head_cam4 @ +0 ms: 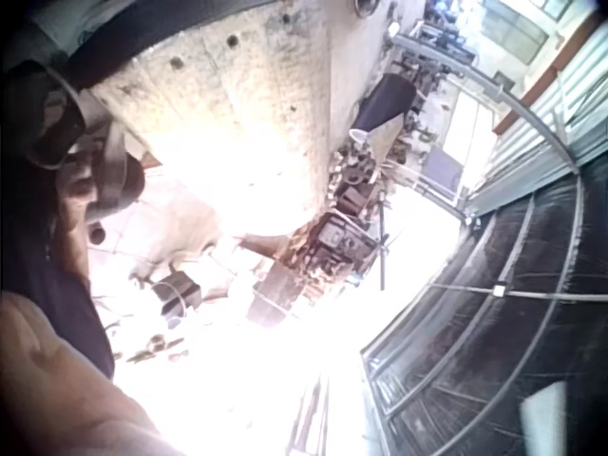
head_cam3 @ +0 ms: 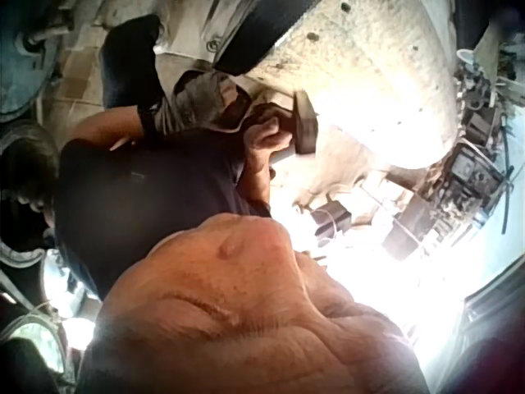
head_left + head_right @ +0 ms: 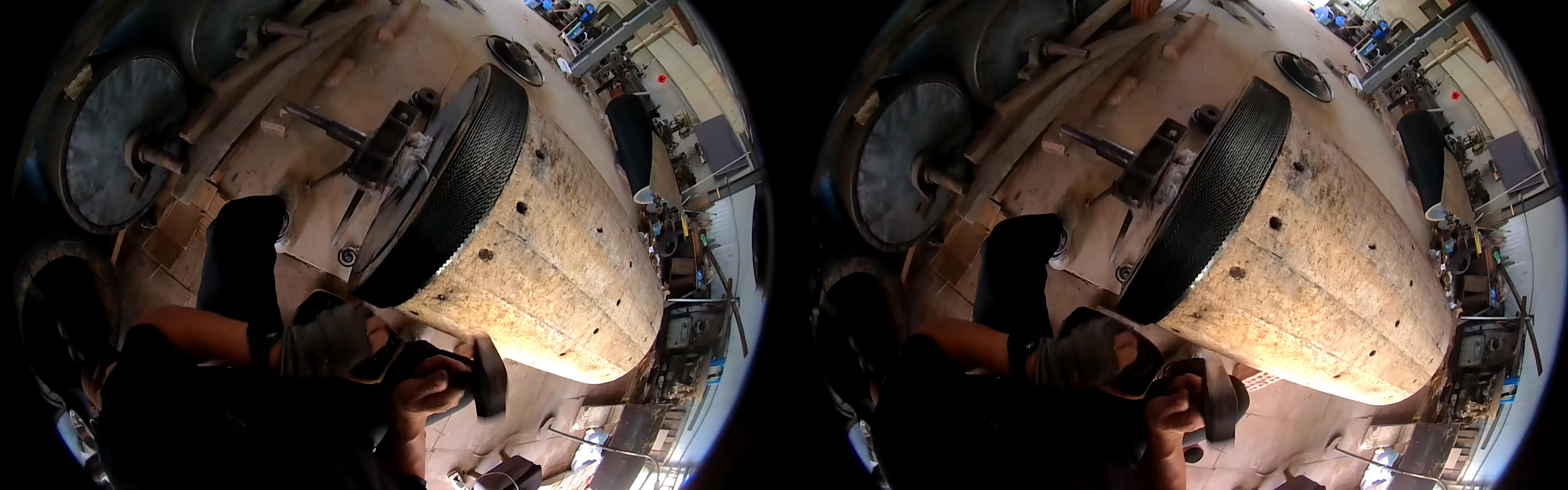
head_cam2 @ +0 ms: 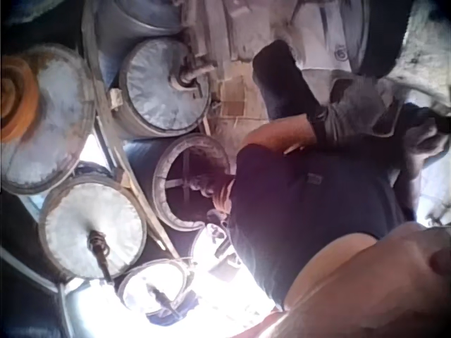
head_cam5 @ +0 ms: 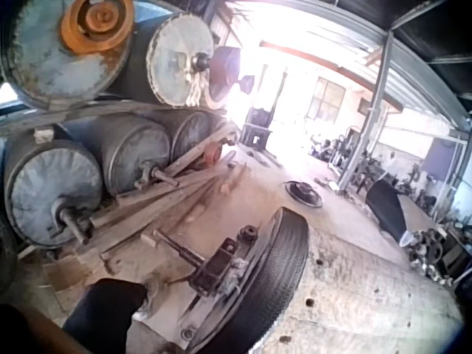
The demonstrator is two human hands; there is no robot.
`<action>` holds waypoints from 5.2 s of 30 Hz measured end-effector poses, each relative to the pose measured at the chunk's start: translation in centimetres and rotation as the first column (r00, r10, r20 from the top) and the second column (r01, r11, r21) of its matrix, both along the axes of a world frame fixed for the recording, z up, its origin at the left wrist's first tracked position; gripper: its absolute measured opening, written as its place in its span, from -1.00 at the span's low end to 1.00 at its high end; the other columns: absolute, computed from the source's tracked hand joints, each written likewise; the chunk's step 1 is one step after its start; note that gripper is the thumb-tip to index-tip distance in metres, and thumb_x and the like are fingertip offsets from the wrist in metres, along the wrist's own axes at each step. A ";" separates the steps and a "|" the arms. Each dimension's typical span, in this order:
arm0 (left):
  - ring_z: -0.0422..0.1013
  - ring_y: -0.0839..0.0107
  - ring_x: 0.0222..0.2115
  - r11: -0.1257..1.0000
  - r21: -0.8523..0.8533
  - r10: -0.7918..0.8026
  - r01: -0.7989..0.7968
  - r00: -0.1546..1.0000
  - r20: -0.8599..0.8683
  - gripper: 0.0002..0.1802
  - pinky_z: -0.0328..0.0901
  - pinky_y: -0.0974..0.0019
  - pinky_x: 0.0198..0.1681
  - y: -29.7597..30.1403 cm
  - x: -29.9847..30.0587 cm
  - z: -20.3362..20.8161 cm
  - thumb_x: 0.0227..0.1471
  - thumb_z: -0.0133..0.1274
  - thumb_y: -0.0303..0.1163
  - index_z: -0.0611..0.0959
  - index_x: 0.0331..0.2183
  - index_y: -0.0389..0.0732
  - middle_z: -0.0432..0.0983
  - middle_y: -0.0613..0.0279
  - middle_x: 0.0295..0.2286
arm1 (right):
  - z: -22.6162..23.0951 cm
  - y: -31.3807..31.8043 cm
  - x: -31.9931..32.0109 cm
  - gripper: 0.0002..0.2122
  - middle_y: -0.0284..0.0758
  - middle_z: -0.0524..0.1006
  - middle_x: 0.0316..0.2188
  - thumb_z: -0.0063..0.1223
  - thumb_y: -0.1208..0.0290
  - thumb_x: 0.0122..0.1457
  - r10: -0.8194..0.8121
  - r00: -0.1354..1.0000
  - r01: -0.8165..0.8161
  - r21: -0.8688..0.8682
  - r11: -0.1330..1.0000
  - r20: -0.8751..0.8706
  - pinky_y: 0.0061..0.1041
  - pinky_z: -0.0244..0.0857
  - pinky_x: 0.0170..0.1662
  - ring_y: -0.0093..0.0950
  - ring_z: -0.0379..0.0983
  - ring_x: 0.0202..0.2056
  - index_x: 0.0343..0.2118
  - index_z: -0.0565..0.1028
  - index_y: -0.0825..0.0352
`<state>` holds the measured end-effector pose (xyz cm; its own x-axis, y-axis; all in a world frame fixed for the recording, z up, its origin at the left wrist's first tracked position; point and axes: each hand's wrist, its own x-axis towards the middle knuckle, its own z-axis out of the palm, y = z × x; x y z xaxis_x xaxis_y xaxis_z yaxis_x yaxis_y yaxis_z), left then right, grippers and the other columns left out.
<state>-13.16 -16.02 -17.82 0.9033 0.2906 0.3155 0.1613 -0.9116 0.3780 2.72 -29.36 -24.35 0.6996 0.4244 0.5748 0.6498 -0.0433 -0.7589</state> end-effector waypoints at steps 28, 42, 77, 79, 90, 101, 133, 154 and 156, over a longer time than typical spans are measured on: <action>0.43 0.23 -0.31 0.811 0.471 0.028 -0.348 0.826 0.563 -0.74 0.35 0.08 -0.27 13.7 12.6 7.6 -0.11 0.23 -0.44 0.63 -0.27 -0.15 0.48 0.23 -0.29 | 2.2 0.4 0.3 -0.78 -0.38 0.40 -0.64 -0.21 0.37 0.35 0.068 0.920 0.069 -0.331 0.941 0.386 -0.63 0.18 -0.55 -0.60 0.27 -0.65 -0.40 0.35 0.39; 0.43 0.28 -0.47 0.995 -0.022 -0.076 0.100 0.862 0.501 -0.38 0.36 0.20 -0.33 4.1 6.0 -1.9 -0.03 0.09 -0.62 0.41 0.13 -0.27 0.47 0.20 -0.45 | -2.4 -1.5 -0.4 -0.82 -0.01 0.48 -0.58 0.10 0.52 0.23 0.105 0.957 -0.184 -0.290 0.939 -0.270 -0.19 0.31 -0.53 0.01 0.47 -0.57 -0.19 0.36 0.44; 0.44 0.06 -0.25 0.956 0.026 0.265 -0.291 0.902 0.341 -0.14 0.34 0.06 -0.16 0.2 7.5 0.1 -0.15 0.21 -0.58 0.30 0.22 -0.33 0.52 0.03 -0.24 | -0.7 -2.4 -0.3 -0.85 -0.01 0.50 -0.57 0.00 0.52 0.23 0.127 0.985 -0.158 -0.320 0.934 -0.117 -0.14 0.36 -0.47 0.03 0.49 -0.53 -0.18 0.40 0.46; 0.44 0.03 -0.21 0.971 0.042 0.197 -0.236 0.885 0.421 -0.10 0.35 0.06 -0.13 0.0 6.5 0.2 -0.19 0.24 -0.59 0.29 0.23 -0.32 0.51 0.02 -0.18 | -0.2 -3.0 -0.6 -0.86 -0.04 0.48 -0.59 -0.04 0.55 0.23 0.124 0.988 -0.139 -0.183 0.973 -0.090 -0.20 0.36 -0.50 0.00 0.49 -0.57 -0.20 0.40 0.49; 0.49 0.19 -0.40 0.994 0.041 -0.095 0.104 0.978 -0.185 -0.72 0.37 0.09 -0.39 -4.9 -1.4 -10.5 0.03 0.15 -0.20 0.65 -0.38 -0.25 0.51 0.15 -0.43 | -6.0 -5.7 0.3 -0.89 -0.04 0.54 -0.57 -0.02 0.51 0.23 0.017 0.997 -0.032 -0.216 0.976 -0.070 -0.32 0.43 -0.47 -0.20 0.53 -0.57 -0.34 0.47 0.47; 0.49 0.08 -0.48 0.997 -0.056 -0.072 0.061 0.972 -0.226 -0.71 0.38 0.03 -0.36 -6.8 -0.6 -16.2 0.12 -0.01 -0.33 0.65 -0.41 -0.38 0.54 -0.07 -0.51 | 0.3 -2.7 -0.5 -0.80 -0.23 0.51 -0.56 -0.07 0.39 0.32 0.152 0.985 -0.149 -0.043 0.988 0.081 -0.42 0.31 -0.50 -0.37 0.45 -0.56 -0.28 0.40 0.48; 0.43 0.28 -0.30 0.896 0.294 0.094 -0.332 0.791 0.604 -0.75 0.34 0.13 -0.20 9.7 10.5 1.4 -0.13 0.17 -0.51 0.61 -0.29 -0.17 0.43 0.30 -0.35 | -2.2 -1.4 0.3 -0.76 -0.24 0.46 -0.65 -0.12 0.36 0.34 0.081 0.963 -0.010 -0.265 0.964 0.258 -0.35 0.31 -0.52 -0.36 0.40 -0.65 -0.24 0.39 0.51; 0.39 0.18 -0.33 0.924 0.093 0.228 -0.371 0.729 0.645 -0.76 0.31 0.07 -0.26 9.6 11.4 3.4 -0.05 0.18 -0.44 0.58 -0.26 -0.19 0.41 0.22 -0.33 | -1.5 -1.3 0.5 -0.90 -0.03 0.48 -0.63 0.03 0.53 0.20 0.116 0.990 -0.139 -0.436 0.889 -0.079 -0.17 0.34 -0.55 0.00 0.49 -0.59 -0.33 0.38 0.45; 0.39 0.16 -0.34 0.861 0.329 0.104 -0.387 0.769 0.631 -0.77 0.32 0.07 -0.27 10.7 11.9 3.9 -0.01 0.17 -0.45 0.58 -0.23 -0.19 0.42 0.20 -0.31 | -2.0 -2.3 0.6 -0.86 -0.09 0.39 -0.71 0.00 0.48 0.22 0.133 0.990 -0.141 -0.226 0.964 -0.049 -0.15 0.28 -0.57 0.02 0.42 -0.64 -0.34 0.40 0.47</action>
<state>-1.26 -5.28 -13.90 0.4214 0.1873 0.8873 0.2841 -0.9565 0.0670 3.35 -31.64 -26.38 0.6427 0.6349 0.4287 0.6362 -0.1306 -0.7604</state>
